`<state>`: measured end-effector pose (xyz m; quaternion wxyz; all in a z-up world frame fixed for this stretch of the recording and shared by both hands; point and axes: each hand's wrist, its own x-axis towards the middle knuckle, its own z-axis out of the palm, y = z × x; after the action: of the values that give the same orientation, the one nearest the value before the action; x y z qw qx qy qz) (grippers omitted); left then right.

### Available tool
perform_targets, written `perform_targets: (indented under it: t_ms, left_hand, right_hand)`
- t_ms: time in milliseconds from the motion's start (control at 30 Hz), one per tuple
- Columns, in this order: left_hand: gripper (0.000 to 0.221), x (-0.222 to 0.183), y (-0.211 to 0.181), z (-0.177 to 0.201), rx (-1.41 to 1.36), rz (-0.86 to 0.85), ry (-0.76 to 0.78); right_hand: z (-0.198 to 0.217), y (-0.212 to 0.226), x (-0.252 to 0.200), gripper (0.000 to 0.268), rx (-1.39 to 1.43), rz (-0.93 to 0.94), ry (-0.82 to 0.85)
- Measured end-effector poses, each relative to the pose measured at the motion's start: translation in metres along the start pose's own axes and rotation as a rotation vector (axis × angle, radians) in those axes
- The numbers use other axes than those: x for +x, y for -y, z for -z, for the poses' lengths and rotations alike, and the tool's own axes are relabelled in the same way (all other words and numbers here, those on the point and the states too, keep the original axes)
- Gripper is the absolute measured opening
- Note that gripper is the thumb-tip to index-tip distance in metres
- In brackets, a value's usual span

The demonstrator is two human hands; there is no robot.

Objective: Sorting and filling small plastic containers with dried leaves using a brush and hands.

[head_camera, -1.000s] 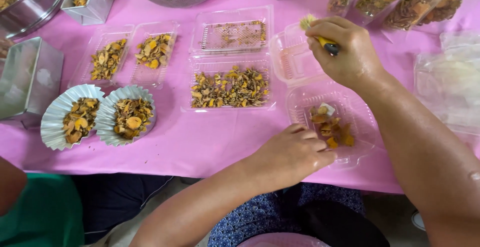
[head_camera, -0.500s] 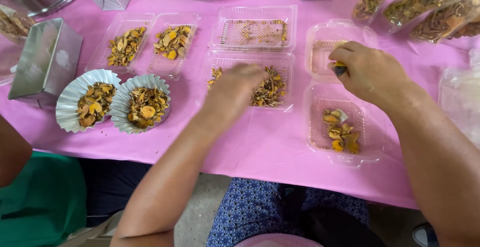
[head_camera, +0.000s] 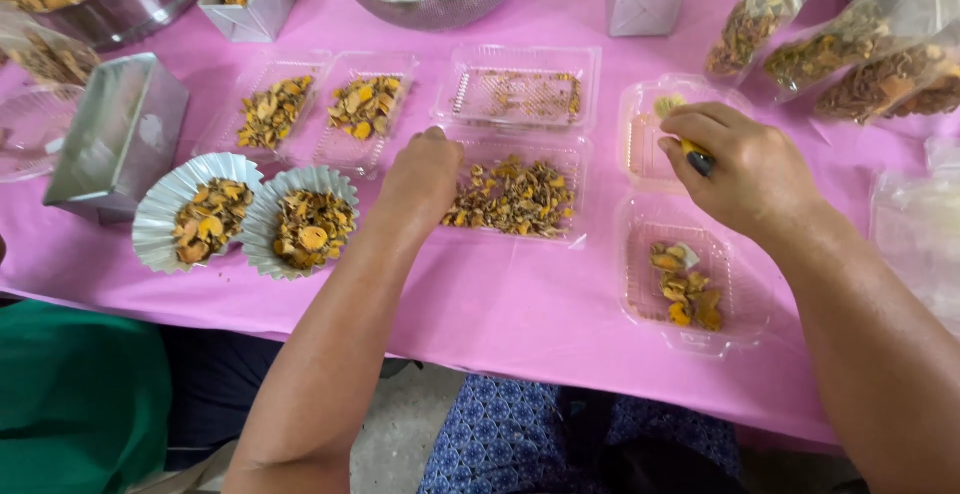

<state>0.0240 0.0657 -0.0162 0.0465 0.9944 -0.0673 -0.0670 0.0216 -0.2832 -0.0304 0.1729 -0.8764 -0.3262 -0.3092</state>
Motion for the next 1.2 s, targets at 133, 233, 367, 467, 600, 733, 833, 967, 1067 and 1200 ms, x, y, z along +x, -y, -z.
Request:
perform_targets:
  t_ms: [133, 233, 367, 467, 600, 733, 833, 967, 1067, 1200]
  left_hand:
    - [0.035, 0.007, 0.007, -0.008, -0.156, 0.017, 0.021]
    - [0.023, 0.027, 0.015, -0.026, -0.229, 0.073, 0.077]
    - [0.042, 0.050, 0.019, -0.058, -0.232, 0.035, 0.052]
    - [0.034, 0.022, -0.005, -0.046, -0.304, -0.023, 0.032]
    - [0.026, -0.020, -0.041, -0.009, -0.328, -0.019, 0.083]
    - [0.026, -0.017, -0.044, 0.004, -0.380, -0.006, 0.031]
    - [0.019, -0.007, -0.035, 0.005, -0.558, -0.024, -0.107]
    - [0.009, 0.008, -0.027, 0.001, -0.836, -0.027, -0.271]
    - [0.008, 0.023, -0.017, -0.016, -1.076, -0.092, -0.261]
    - [0.008, 0.016, -0.018, -0.017, -1.317, -0.184, -0.192]
  right_hand:
    - [0.001, 0.001, 0.000, 0.018, -0.017, 0.006, -0.015]
    - [0.002, 0.002, 0.001, 0.017, -0.002, -0.025, 0.006]
    - [0.000, 0.000, 0.000, 0.016, 0.032, -0.038, -0.005]
    - [0.000, 0.000, 0.000, 0.015, 0.043, -0.032, -0.005]
    - [0.000, 0.004, 0.000, 0.013, 0.029, -0.024, -0.015]
    - [-0.004, 0.005, -0.002, 0.012, -0.004, -0.034, -0.014]
    - [0.002, 0.016, 0.004, 0.008, 0.082, 0.067, -0.065]
    - [0.021, 0.047, 0.016, 0.016, 0.597, -0.214, 0.001]
    - [0.023, 0.051, 0.018, 0.021, 0.844, -0.367, 0.067]
    - [0.020, 0.056, 0.018, 0.025, 0.943, -0.416, 0.080]
